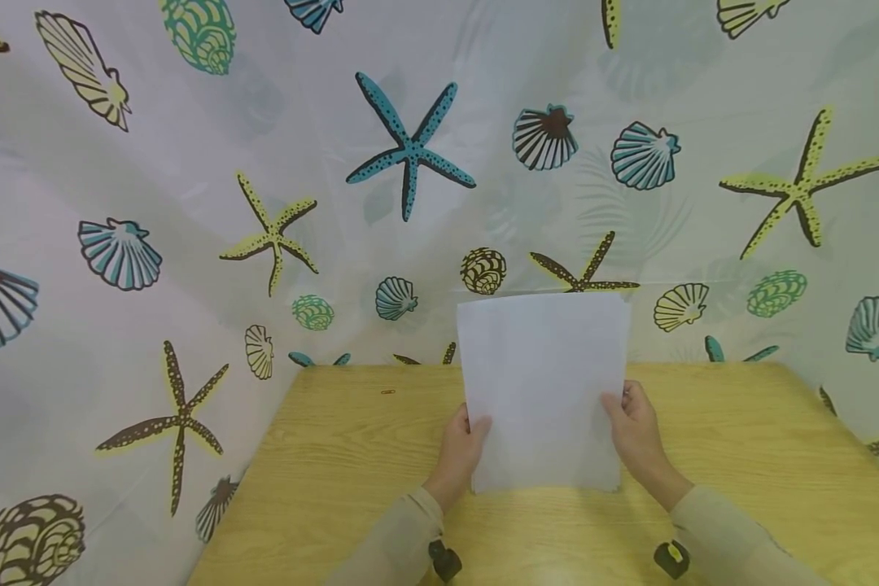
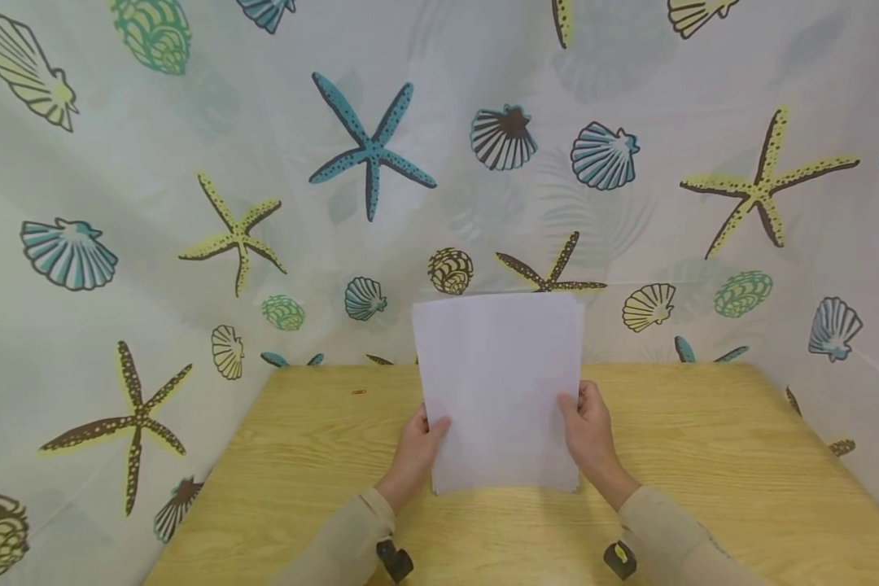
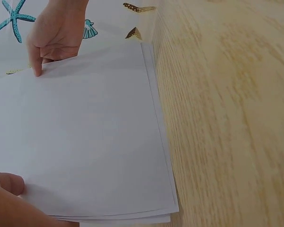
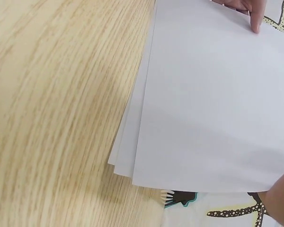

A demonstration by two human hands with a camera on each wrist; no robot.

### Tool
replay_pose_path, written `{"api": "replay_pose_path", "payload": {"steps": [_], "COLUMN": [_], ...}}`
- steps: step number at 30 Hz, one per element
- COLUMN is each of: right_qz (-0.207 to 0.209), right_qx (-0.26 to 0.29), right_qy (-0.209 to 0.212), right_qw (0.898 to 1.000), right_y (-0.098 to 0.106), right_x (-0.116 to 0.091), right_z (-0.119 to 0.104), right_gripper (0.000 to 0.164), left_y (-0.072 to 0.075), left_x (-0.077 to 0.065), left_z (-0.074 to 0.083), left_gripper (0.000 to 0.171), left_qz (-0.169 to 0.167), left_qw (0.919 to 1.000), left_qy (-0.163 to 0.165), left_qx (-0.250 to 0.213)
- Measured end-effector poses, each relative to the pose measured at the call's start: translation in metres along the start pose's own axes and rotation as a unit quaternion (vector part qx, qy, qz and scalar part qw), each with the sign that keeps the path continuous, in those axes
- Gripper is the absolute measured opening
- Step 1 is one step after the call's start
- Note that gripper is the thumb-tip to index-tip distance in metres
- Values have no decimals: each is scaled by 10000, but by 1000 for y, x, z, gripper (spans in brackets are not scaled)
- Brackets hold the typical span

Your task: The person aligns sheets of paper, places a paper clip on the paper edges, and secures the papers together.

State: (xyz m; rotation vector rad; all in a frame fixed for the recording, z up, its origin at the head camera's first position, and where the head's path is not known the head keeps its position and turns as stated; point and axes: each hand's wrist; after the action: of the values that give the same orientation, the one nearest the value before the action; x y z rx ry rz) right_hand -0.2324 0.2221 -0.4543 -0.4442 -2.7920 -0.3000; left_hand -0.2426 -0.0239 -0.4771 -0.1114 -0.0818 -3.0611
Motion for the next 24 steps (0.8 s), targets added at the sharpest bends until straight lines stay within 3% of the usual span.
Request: {"api": "replay_pose_path", "payload": {"steps": [12,24], "right_qz": [-134,-149], "right_qx": [242,409], "right_qy": [258,146], "right_qw": [9993,9989], "right_y": [1,0], "right_x": [-1,-3], "right_z": [1,1], "right_gripper": [30,29], "left_y": [1,2], "left_x": [-1,1], "left_z": [4,-3], "left_gripper": [30,27], "left_qz": [152,93], "left_qw": [9998,9997], "left_qy": [-54,45], "left_qx": [-151,-221]}}
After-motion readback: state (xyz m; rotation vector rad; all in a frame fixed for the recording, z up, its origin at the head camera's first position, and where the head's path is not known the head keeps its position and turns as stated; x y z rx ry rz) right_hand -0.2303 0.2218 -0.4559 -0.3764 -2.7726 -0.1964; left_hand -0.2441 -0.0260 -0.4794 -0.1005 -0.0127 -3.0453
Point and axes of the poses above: each hand's wrist, its own x-axis towards the middle knuckle, its own y-axis out of the back of the hand, z = x × y, and after that the axes turned 7 degrees about z, right-handed
